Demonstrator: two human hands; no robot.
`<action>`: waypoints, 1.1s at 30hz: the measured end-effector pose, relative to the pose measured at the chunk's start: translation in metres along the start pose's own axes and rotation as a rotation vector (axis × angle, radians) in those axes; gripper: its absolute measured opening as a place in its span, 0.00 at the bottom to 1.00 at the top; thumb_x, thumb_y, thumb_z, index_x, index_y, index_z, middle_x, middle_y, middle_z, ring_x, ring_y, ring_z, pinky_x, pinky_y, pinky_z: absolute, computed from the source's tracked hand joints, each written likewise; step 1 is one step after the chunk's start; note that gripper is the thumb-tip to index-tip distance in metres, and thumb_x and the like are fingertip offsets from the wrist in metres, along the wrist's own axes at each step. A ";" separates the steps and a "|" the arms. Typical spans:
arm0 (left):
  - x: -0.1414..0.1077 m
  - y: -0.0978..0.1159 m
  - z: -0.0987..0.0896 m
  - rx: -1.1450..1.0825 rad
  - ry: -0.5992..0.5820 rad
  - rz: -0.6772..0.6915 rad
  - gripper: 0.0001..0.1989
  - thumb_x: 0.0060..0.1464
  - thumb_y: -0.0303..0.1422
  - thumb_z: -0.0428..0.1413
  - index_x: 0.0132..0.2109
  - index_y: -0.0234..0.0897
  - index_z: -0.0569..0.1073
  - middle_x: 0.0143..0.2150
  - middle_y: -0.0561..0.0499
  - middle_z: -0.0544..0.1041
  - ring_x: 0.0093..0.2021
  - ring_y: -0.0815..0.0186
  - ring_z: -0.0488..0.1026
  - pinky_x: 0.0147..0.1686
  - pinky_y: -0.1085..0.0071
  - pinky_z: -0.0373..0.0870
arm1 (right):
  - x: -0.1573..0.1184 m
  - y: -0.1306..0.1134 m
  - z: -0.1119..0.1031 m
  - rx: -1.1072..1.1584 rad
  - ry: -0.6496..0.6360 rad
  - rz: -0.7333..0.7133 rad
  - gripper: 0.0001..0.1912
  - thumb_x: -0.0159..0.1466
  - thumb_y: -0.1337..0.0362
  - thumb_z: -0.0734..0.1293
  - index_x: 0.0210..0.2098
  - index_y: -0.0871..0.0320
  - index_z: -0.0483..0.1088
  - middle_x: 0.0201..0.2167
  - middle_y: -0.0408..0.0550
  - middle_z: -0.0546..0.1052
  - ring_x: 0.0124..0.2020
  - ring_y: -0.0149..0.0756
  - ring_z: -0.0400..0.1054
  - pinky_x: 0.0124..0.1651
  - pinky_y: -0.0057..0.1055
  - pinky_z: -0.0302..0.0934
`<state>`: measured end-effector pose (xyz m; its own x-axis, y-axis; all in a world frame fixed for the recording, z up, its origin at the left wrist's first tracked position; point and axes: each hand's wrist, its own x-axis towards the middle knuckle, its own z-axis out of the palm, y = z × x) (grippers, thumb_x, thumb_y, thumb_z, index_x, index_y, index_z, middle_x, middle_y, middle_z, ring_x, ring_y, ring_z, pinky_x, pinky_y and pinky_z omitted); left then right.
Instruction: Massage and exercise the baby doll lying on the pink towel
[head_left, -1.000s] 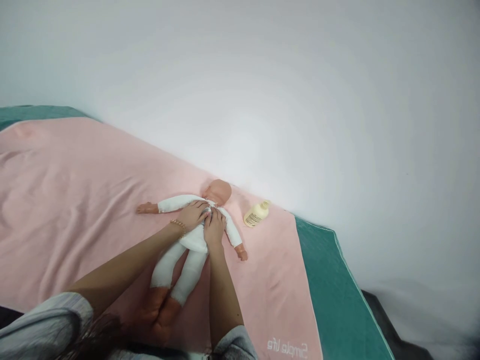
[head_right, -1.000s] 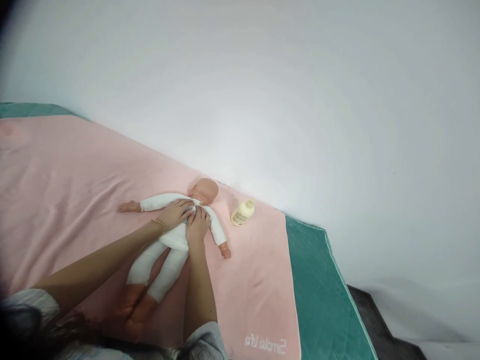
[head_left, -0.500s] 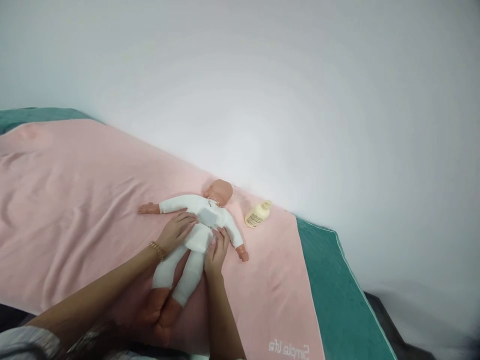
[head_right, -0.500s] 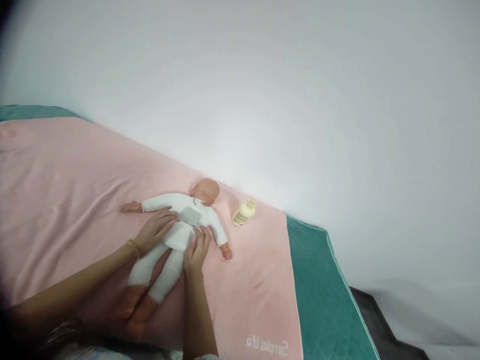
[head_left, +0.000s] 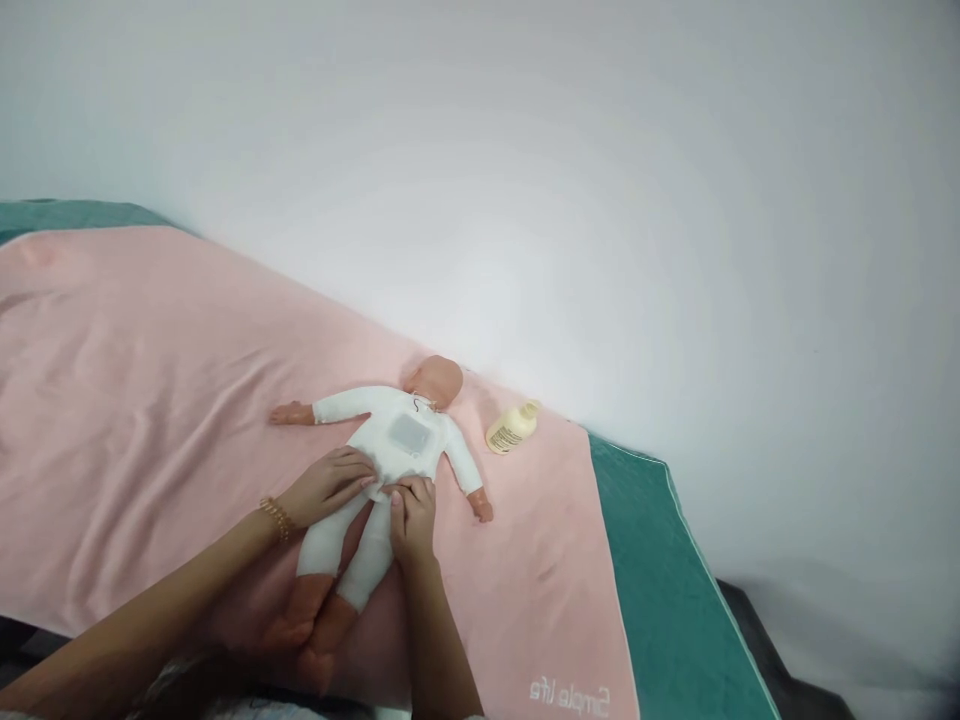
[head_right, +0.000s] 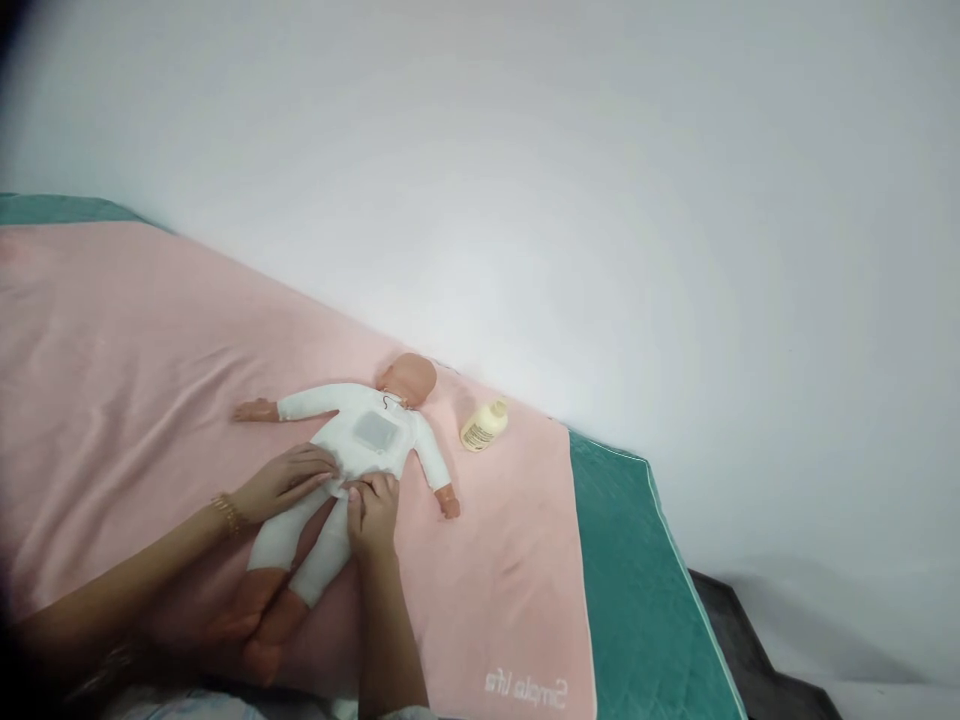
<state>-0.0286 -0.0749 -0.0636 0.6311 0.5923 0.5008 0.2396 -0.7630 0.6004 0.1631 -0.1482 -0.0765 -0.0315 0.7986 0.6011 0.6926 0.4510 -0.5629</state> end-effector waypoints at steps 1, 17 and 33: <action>-0.001 0.000 0.001 -0.001 0.001 -0.004 0.14 0.66 0.35 0.46 0.43 0.38 0.76 0.42 0.48 0.78 0.46 0.61 0.71 0.51 0.63 0.66 | 0.000 0.000 0.001 0.003 0.001 0.009 0.21 0.71 0.60 0.53 0.36 0.55 0.77 0.33 0.49 0.73 0.39 0.38 0.65 0.45 0.37 0.58; -0.043 0.005 0.012 0.067 0.026 -0.081 0.19 0.65 0.36 0.47 0.61 0.45 0.68 0.62 0.50 0.69 0.64 0.59 0.62 0.62 0.58 0.62 | -0.020 -0.009 -0.009 0.024 0.034 0.015 0.18 0.71 0.63 0.52 0.45 0.53 0.74 0.40 0.51 0.75 0.45 0.40 0.68 0.46 0.38 0.64; -0.003 0.013 0.014 0.122 0.051 -0.053 0.14 0.66 0.37 0.46 0.47 0.40 0.76 0.47 0.48 0.77 0.52 0.60 0.70 0.54 0.62 0.64 | -0.007 -0.003 -0.010 -0.124 0.000 0.050 0.16 0.70 0.66 0.55 0.42 0.53 0.74 0.41 0.49 0.75 0.47 0.40 0.66 0.52 0.40 0.59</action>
<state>-0.0172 -0.0902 -0.0658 0.5776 0.6426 0.5034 0.3615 -0.7543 0.5481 0.1685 -0.1590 -0.0730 0.0052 0.8189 0.5739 0.7770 0.3579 -0.5178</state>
